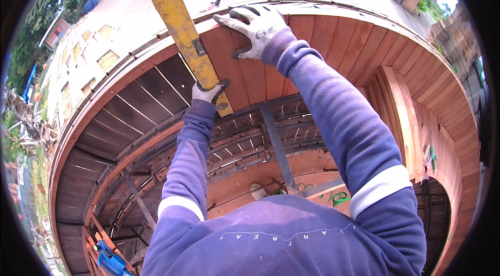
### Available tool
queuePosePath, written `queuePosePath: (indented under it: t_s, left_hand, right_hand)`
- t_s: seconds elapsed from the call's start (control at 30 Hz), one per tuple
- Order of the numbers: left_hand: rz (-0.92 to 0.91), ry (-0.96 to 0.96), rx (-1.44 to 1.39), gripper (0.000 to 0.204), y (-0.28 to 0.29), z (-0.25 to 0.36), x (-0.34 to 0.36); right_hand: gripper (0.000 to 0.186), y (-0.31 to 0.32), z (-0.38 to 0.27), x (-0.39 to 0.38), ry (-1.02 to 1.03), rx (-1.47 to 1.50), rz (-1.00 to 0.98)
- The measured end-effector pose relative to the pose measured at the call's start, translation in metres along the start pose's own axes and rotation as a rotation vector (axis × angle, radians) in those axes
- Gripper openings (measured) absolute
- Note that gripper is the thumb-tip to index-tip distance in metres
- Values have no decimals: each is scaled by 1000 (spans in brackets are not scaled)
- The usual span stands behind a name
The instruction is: The person installs wooden planks on a curved wooden structure. They use a nail gun to secure the planks, a hammer to adjust them, and a level to check alignment. The person also uses a power sander to smooth the edges of the planks before installation.
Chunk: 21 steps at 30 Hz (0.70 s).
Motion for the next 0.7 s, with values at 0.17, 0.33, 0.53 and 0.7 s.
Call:
queuePosePath:
  t_s: [0.17, 0.33, 0.53, 0.7]
  left_hand:
    - [14, -15, -22, 29, 0, 2, 1]
    - [2, 10, 6, 34, -3, 9, -2]
    - [8, -1, 7, 34, 2, -1, 0]
    - [-2, -1, -57, 34, 3, -5, 2]
  right_hand:
    - [90, -2, 1, 3, 14, 0, -16]
    - [91, -4, 2, 3, 15, 11, -15]
    - [88, -4, 2, 2, 20, 8, 2]
    - [87, -3, 3, 2, 29, 25, 8]
Point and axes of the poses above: each hand's wrist, its own x-axis towards the middle knuckle, its own y-axis out of the back of the hand, z = x × y, the point moved 2 cm from there along x, towards the middle knuckle, and after that the axes turned 10 degrees about -y, right-handed, at the moved point
